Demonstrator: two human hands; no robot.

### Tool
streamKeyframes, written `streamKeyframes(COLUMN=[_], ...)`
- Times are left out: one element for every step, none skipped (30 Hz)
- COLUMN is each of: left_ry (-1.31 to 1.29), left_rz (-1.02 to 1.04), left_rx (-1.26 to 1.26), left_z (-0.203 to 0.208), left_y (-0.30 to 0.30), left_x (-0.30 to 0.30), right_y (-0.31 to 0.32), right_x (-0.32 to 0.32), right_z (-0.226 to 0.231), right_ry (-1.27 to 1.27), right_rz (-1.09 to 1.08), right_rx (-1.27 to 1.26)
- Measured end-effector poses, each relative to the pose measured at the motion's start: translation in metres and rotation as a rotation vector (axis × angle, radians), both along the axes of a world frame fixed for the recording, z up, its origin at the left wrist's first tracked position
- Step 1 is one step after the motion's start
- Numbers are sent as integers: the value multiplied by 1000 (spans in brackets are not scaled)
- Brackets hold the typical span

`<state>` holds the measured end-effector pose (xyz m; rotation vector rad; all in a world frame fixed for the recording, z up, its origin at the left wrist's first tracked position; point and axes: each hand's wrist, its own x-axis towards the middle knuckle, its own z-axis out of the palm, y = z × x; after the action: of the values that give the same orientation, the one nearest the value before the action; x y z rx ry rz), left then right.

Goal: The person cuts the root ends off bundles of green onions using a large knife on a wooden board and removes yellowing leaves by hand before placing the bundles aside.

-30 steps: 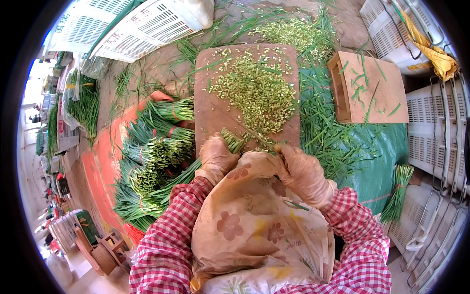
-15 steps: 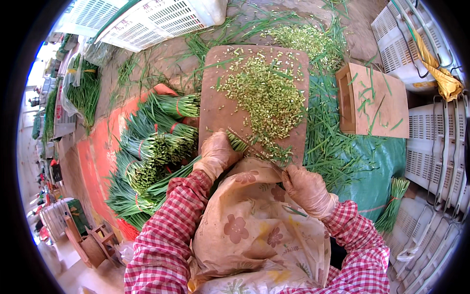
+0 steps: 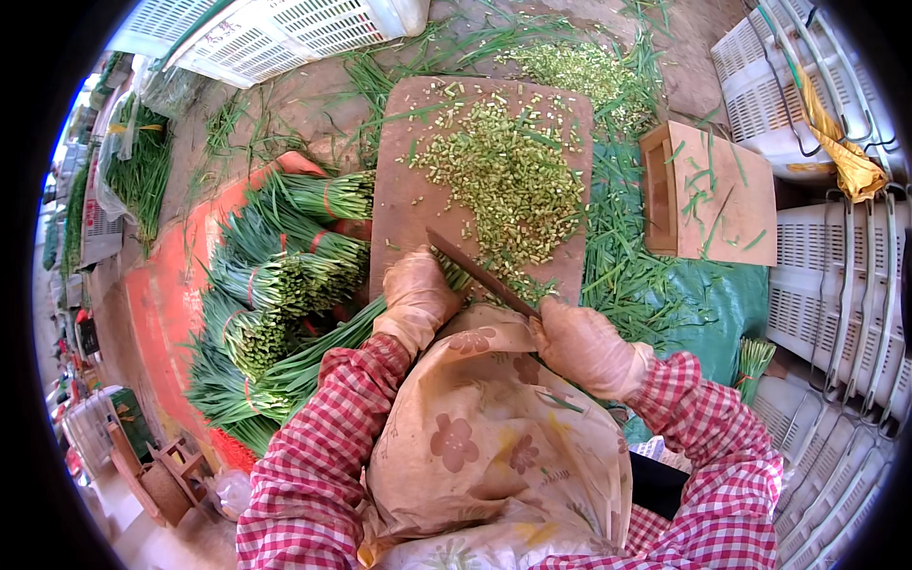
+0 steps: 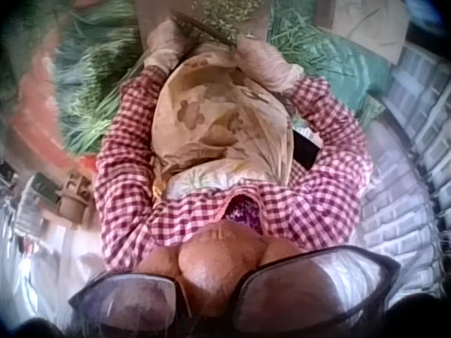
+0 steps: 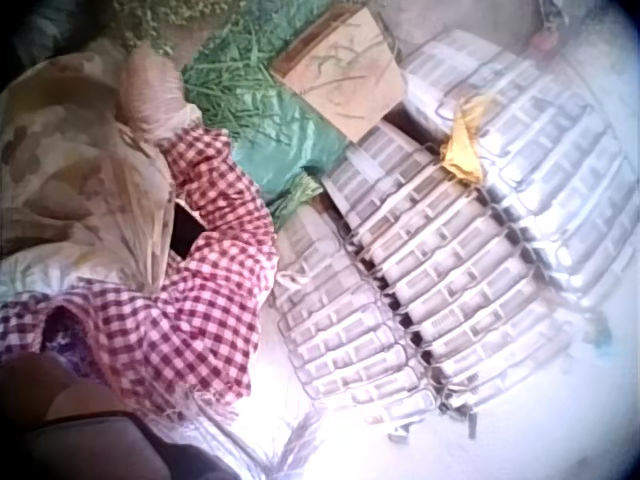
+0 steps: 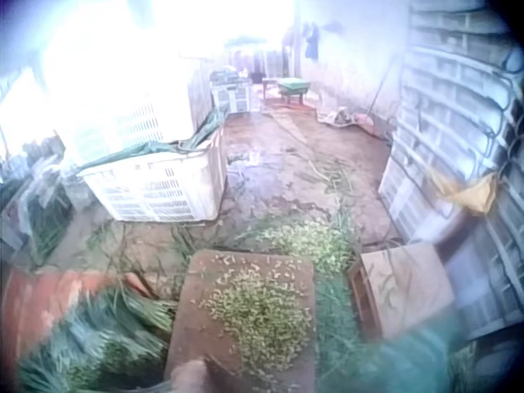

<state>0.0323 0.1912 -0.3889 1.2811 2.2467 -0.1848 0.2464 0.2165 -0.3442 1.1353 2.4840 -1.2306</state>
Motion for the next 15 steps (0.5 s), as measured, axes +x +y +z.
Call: streamKeyframes(left_ry=[-1, -3, -5, -7, -9, -16, -20, -12, -16, -24, -32, -50, -56, -53, -41], left_rz=[11, 1, -3, -8, 1, 5, 10, -13, -36, -67, -99, -57, -64, -81, -84], left_rx=[3, 3, -6, -18, -7, -10, -8, -30, -39, -40, -39, 21, 37, 69, 88], left_z=[-1, -3, -6, -8, -11, -12, -11, -13, -12, -8, -8, -14, -21, -20, -21], left_y=[1, 1, -1, -2, -2, 1, 2, 1, 1, 5, 4, -1, -1, 1, -1], left_x=[0, -1, -2, -2, -3, -3, -4, -7, -9, -9, -8, -12, -12, -8, -9], right_y=[1, 2, 2, 2, 2, 1, 1, 5, 9, 9, 13, 19, 22, 24, 22], right_x=[-4, -7, -9, -10, -11, -11, -13, -16, -18, -22, -36, -57, -75, -83, -86], right_z=[0, 0, -1, -3, -6, -12, -10, -4, -2, -5, -17, -35, -56, -68, -75], right_ry=[-28, -55, -82, -67, -52, -44, -32, -19, -1, -17, -22, -13, 24, 73, 84], right_rz=[0, 0, 5, -11, -26, -45, -44, -42, -37, -106, -131, -148, -180, -219, -209], right_rx=[-11, -23, -45, -10, 22, 41, 27, 11, -5, -10, -84, -153, -86, -3, -5])
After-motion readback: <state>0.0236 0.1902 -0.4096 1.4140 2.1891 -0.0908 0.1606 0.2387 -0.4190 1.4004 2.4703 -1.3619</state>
